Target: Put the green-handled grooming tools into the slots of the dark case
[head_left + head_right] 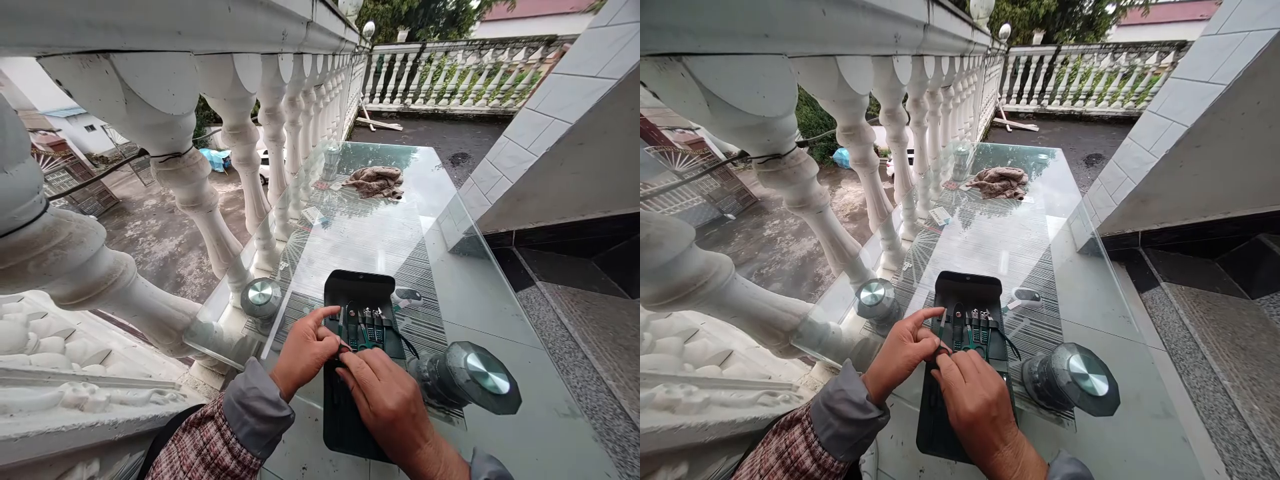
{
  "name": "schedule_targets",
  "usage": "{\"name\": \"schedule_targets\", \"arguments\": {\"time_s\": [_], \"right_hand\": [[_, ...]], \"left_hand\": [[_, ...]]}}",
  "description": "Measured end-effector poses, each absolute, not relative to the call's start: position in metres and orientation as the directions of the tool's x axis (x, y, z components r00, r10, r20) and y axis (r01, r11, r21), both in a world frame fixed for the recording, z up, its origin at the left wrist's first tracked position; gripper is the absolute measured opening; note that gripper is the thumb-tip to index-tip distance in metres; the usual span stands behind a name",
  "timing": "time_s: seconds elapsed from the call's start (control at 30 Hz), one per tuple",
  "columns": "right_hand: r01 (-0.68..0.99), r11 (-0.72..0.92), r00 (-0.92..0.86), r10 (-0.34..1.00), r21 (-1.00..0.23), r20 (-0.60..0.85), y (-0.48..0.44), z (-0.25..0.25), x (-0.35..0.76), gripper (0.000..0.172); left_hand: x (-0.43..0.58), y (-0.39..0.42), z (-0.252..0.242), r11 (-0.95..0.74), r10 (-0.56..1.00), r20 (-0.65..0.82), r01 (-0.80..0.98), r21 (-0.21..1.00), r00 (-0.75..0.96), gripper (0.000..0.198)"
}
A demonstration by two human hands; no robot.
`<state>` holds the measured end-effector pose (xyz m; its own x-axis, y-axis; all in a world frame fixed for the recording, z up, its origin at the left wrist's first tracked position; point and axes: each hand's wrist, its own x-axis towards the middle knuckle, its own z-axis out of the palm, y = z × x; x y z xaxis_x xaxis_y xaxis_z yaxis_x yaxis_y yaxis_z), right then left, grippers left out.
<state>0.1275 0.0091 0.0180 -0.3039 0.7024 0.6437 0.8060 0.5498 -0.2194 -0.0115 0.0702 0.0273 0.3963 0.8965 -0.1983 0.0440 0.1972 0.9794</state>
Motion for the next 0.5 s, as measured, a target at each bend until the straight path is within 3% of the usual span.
{"name": "schedule_targets", "arguments": {"time_s": [0.17, 0.3, 0.5], "right_hand": [[0.826, 0.524, -0.291, 0.712, -0.208, 0.639, 0.009, 0.013, 0.128, 0.017], [0.822, 0.507, -0.269, 0.747, -0.260, 0.608, 0.008, 0.008, 0.130, 0.019], [0.817, 0.513, -0.313, 0.777, -0.262, 0.547, 0.004, 0.000, 0.132, 0.026]], "left_hand": [[-0.014, 0.071, 0.025, 0.074, 0.903, -0.152, 0.204, 0.976, 0.402, 0.046], [-0.020, 0.077, 0.025, -0.070, 0.943, -0.072, 0.405, 0.912, 0.324, 0.034], [-0.022, 0.081, 0.027, -0.160, 0.954, -0.016, 0.557, 0.815, 0.298, 0.020]]}}
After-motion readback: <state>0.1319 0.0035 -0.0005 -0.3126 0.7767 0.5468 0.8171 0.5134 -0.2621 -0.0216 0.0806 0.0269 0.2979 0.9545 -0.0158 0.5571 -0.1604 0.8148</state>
